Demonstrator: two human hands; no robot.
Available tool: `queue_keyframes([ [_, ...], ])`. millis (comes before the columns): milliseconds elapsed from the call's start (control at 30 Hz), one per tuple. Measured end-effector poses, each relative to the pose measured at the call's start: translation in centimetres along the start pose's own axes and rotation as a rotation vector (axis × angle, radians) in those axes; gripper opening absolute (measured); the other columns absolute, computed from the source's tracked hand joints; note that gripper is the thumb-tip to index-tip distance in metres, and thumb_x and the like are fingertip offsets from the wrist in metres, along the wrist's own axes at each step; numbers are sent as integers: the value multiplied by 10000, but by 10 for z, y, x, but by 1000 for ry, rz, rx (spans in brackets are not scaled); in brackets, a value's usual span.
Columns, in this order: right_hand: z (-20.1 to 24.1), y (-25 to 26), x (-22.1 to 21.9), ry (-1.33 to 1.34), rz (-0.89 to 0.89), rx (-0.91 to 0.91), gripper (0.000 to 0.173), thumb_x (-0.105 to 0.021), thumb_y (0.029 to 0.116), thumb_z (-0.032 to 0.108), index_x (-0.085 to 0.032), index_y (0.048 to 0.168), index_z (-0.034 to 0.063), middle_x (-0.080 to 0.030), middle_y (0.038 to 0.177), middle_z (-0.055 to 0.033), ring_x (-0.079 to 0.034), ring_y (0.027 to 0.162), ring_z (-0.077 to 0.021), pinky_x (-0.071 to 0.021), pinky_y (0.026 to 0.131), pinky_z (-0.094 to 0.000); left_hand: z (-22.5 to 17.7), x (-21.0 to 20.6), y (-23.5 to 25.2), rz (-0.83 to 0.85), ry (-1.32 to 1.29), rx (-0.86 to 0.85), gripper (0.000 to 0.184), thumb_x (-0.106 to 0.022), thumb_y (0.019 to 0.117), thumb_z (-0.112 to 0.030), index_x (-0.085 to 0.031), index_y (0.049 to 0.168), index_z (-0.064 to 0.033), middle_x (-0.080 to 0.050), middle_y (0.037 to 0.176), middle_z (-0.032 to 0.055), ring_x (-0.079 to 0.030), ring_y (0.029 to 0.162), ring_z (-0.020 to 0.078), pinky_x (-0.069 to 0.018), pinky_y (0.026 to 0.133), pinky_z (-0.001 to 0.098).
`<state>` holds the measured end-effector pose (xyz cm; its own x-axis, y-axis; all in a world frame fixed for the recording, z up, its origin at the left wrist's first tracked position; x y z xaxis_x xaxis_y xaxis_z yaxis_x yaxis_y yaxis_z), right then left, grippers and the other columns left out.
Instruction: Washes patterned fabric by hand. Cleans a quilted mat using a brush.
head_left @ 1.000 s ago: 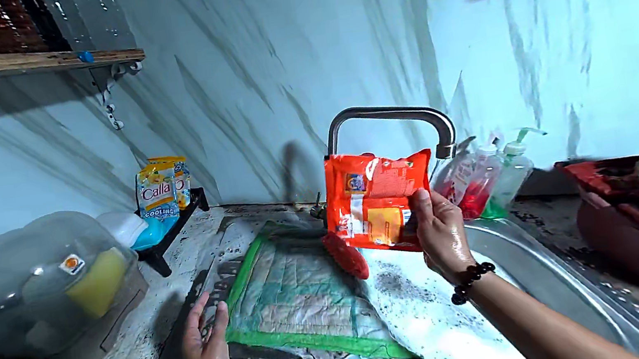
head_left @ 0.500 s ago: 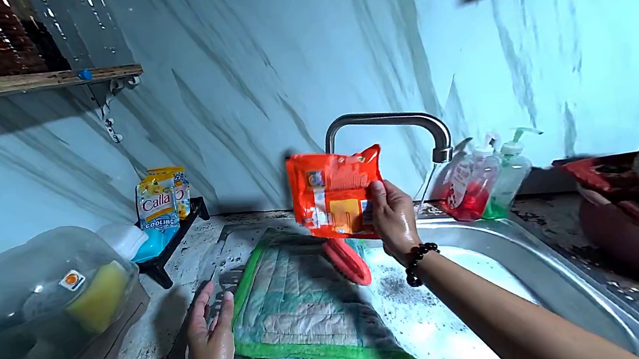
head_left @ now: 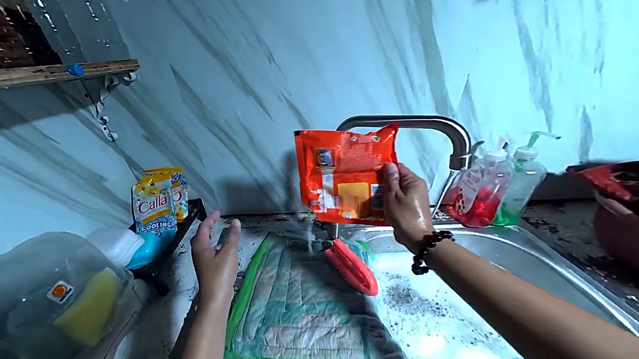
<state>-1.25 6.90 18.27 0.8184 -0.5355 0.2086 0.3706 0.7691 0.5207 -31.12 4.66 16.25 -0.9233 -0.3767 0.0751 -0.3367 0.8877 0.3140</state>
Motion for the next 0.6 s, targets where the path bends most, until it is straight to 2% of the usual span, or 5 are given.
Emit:
queue_keyframes([
  [100, 1, -15, 26, -46, 31, -18, 401, -353, 1131, 307, -588, 1009, 5, -526, 736, -57, -515, 603, -122, -439, 567, -321, -11, -14, 10, 90, 21, -31, 491, -636, 1022, -200, -508, 1441, 21, -456, 1511, 268, -424, 1409, 382, -363, 1121, 551],
  [300, -12, -45, 62, 3, -54, -72, 364, -356, 1129, 307, -606, 1052, 52, -568, 751, 9, -571, 623, -28, -489, 572, -224, -36, -55, 9, 541, 127, -138, 659, -780, 907, -223, -506, 1451, 28, -555, 1422, 259, -538, 1312, 378, -465, 1050, 531],
  [433, -24, -68, 47, 174, -107, -146, 310, -362, 1119, 213, -604, 997, 64, -582, 714, 64, -587, 615, 18, -510, 578, -178, -47, -78, 6, 815, 181, -98, 779, -834, 848, -186, -453, 1490, 37, -549, 1420, 268, -523, 1322, 374, -448, 1064, 521],
  [500, -25, -75, 28, 284, -117, -259, 322, -338, 1129, 223, -589, 1021, 52, -603, 701, 27, -623, 596, -30, -552, 561, -221, -49, -85, 10, 897, 190, -71, 684, -826, 855, -160, -515, 1419, 69, -587, 1366, 255, -561, 1270, 333, -460, 1056, 479],
  [600, -24, -86, -6, 401, -99, -406, 346, -336, 1132, 233, -594, 1017, 33, -609, 653, -22, -629, 548, -95, -556, 528, -265, -48, -89, 21, 931, 250, -54, 223, -727, 955, -141, -675, 1049, 54, -701, 933, 100, -662, 843, 101, -551, 807, 283],
])
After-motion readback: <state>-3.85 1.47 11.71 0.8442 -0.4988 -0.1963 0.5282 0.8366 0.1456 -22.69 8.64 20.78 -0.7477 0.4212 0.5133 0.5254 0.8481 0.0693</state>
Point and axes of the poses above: each hand's wrist, its own y-axis towards the middle knuckle, its own x-axis out of the back of the hand, z = x × y, the point moved 4 cm from there along y, towards the middle knuckle
